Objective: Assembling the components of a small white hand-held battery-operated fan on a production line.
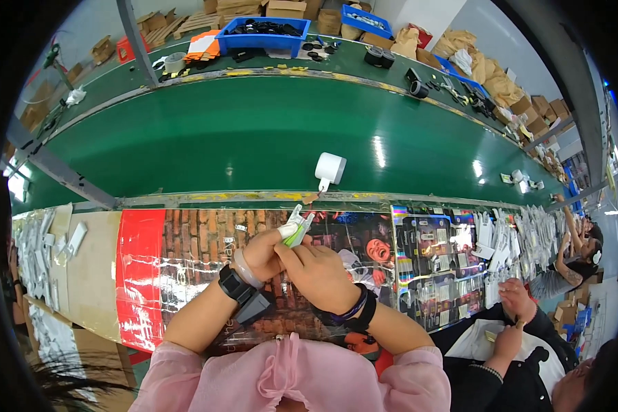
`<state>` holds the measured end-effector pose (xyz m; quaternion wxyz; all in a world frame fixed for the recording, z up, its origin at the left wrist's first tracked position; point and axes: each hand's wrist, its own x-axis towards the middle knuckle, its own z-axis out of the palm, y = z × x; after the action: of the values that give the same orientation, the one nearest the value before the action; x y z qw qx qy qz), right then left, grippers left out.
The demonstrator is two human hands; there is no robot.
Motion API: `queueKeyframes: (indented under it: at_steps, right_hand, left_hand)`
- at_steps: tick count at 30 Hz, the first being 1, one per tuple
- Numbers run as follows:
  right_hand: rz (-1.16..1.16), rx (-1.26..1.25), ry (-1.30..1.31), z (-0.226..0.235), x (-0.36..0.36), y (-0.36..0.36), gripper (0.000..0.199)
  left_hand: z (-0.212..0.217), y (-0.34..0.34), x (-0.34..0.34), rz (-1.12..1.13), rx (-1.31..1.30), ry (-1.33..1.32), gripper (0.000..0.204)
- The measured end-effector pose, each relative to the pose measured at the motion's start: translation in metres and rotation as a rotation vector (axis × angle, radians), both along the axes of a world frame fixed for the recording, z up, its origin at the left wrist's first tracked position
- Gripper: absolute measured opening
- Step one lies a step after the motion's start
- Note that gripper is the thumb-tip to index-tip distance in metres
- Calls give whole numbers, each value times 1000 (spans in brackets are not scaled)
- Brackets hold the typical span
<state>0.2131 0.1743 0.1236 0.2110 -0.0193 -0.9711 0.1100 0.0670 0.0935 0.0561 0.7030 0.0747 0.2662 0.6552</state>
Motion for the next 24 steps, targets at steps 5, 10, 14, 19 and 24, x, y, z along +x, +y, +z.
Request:
queueKeyframes:
  at_steps: [5,10,14,19,24]
  right_hand:
    - [-141,-187,61,2,-11,58,36]
    - [-27,124,4,-19,-44,118,23]
    - [111,240,-57,-26,-51,138,19]
    - [105,179,11,-11,-39,125,17]
    - [52,18,-36,15,-8,88,22]
  left_hand:
    - [4,5,5,121,-129,74,28]
    - [4,7,1,30,-65,99,27]
    - [5,6,1,30,-42,86,27]
    - [16,-1,4,40,-91,77,33]
    - [47,-21,13,-10,-83,172,41]
